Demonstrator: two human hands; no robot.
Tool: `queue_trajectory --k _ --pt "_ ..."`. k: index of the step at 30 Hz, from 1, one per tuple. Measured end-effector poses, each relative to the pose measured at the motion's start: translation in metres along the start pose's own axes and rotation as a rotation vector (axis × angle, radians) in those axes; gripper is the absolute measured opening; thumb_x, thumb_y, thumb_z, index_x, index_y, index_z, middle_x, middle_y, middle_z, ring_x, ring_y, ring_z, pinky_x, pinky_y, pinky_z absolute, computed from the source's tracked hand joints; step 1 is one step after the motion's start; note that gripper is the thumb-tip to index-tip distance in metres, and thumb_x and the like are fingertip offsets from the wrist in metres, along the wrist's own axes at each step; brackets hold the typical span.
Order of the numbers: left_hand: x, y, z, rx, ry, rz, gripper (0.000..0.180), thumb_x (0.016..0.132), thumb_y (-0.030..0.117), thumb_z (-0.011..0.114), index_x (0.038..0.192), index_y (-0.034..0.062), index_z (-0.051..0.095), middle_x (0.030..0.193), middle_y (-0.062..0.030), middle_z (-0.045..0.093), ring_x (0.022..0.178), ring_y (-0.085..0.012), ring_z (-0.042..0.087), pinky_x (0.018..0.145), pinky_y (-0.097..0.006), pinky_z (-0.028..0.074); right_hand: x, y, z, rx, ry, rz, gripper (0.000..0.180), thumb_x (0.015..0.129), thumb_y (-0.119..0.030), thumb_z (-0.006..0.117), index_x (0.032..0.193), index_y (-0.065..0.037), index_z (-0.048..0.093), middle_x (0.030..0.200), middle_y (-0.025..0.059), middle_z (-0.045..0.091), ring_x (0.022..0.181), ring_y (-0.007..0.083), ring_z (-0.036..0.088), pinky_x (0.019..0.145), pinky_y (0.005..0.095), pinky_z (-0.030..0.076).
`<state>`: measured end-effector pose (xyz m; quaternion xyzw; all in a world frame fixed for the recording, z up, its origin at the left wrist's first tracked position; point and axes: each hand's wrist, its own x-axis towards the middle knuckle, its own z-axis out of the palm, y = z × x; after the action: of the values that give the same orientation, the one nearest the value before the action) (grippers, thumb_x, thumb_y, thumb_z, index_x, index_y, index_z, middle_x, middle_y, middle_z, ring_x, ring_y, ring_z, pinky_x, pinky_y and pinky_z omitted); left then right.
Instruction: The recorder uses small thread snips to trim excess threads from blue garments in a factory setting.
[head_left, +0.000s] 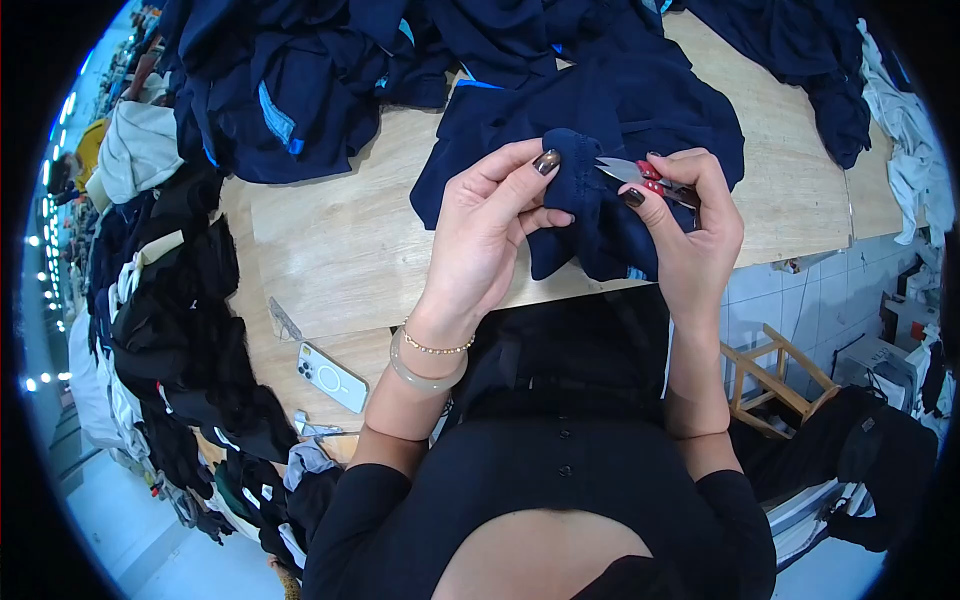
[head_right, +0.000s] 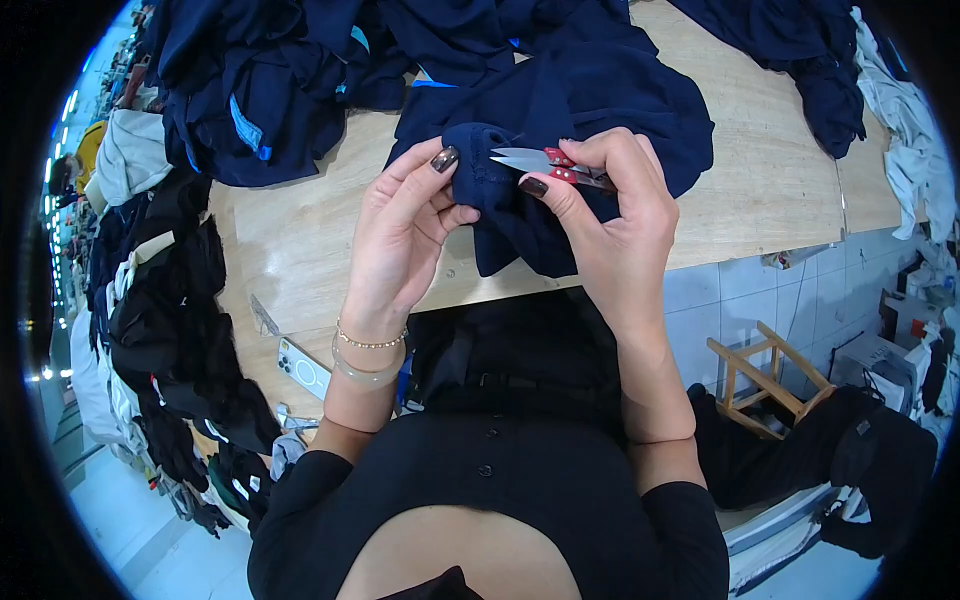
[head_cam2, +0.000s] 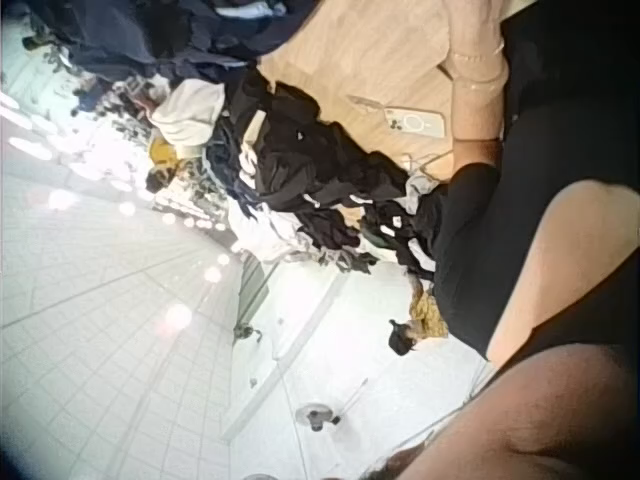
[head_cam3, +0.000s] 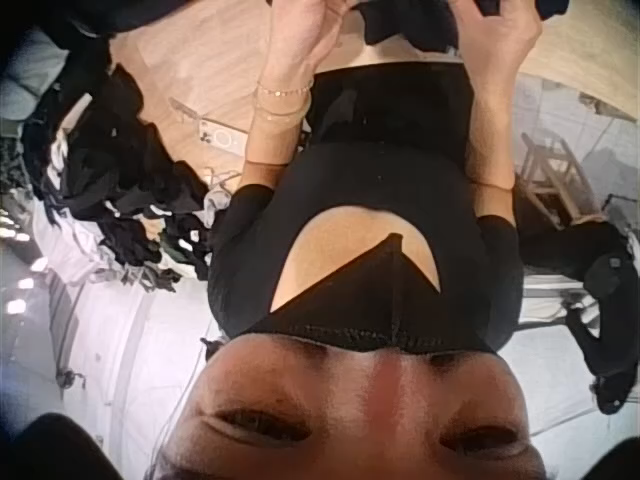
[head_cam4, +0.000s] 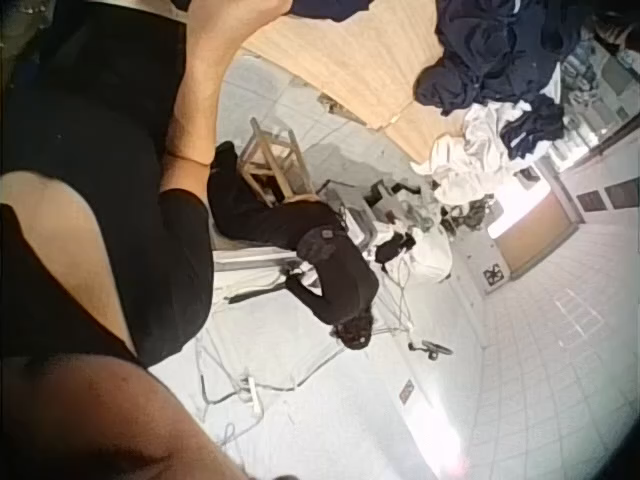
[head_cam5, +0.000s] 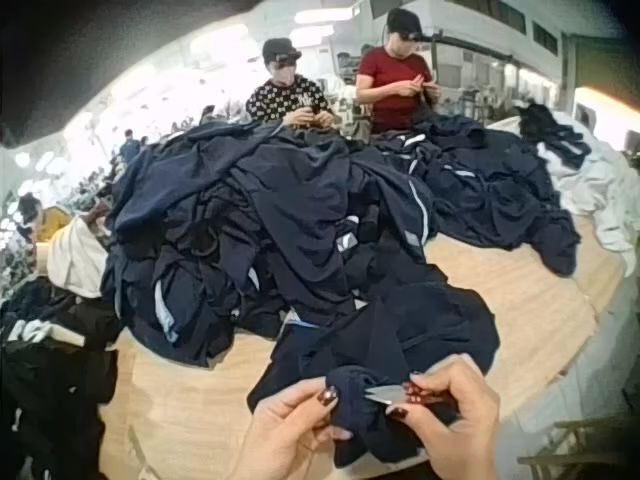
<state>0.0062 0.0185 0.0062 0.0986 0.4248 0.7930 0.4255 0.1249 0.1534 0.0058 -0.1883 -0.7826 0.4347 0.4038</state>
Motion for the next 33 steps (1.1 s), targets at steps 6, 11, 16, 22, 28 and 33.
queue_trajectory --k 6,11,16,22,28,33 --pt "-0.001 -0.001 0.002 0.017 -0.002 0.011 0.023 0.094 0.010 0.057 0.114 -0.0002 0.062 0.096 -0.0075 0.068 0.080 -0.0113 0.065 0.070 -0.027 0.057 0.004 -0.002 0.002 -0.077 0.041 -0.117 0.025 0.069 -0.006 0.081 0.084 0.000 0.061 0.078 0.0068 0.060 0.073 0.0178 0.052 0.063 0.0258 0.044" --pt "-0.001 -0.001 0.002 0.060 -0.008 0.035 0.024 0.096 0.013 0.055 0.114 0.0004 0.061 0.098 -0.0087 0.069 0.082 -0.0128 0.067 0.070 -0.026 0.056 0.005 -0.004 -0.001 -0.160 0.053 -0.162 0.026 0.068 -0.007 0.081 0.083 0.000 0.062 0.077 0.0080 0.059 0.070 0.0203 0.050 0.061 0.0282 0.042" --pt "-0.001 -0.001 0.006 0.059 0.004 0.025 0.024 0.096 0.014 0.055 0.114 0.0008 0.062 0.098 -0.0086 0.069 0.082 -0.0126 0.067 0.071 -0.027 0.055 0.006 -0.006 0.002 -0.167 0.064 -0.200 0.025 0.068 -0.006 0.081 0.083 0.001 0.061 0.077 0.0077 0.059 0.069 0.0204 0.050 0.061 0.0274 0.043" --pt "-0.002 -0.004 0.005 0.041 -0.021 0.030 0.023 0.096 0.014 0.055 0.114 0.0013 0.062 0.098 -0.0088 0.069 0.083 -0.0128 0.067 0.070 -0.027 0.056 0.003 -0.006 -0.003 0.009 0.073 -0.070 0.025 0.070 -0.002 0.079 0.086 0.001 0.061 0.080 0.0066 0.060 0.074 0.0158 0.054 0.067 0.0245 0.045" --pt "-0.003 0.002 0.011 -0.012 0.029 0.003 0.021 0.093 0.010 0.061 0.112 0.0009 0.064 0.082 -0.0005 0.063 0.071 -0.0063 0.059 0.069 -0.028 0.057 -0.002 -0.004 -0.012 0.043 -0.025 0.028 0.025 0.072 -0.003 0.079 0.089 0.001 0.061 0.084 0.0056 0.059 0.078 0.0129 0.055 0.070 0.0238 0.046" --pt "-0.003 0.003 0.013 -0.006 0.032 -0.005 0.021 0.093 0.010 0.060 0.112 0.0006 0.064 0.085 -0.0018 0.064 0.071 -0.0068 0.060 0.069 -0.028 0.057 0.000 -0.006 -0.007 0.021 -0.053 -0.007 0.025 0.070 -0.006 0.080 0.087 -0.001 0.062 0.082 0.0041 0.060 0.077 0.0141 0.054 0.067 0.0241 0.045"
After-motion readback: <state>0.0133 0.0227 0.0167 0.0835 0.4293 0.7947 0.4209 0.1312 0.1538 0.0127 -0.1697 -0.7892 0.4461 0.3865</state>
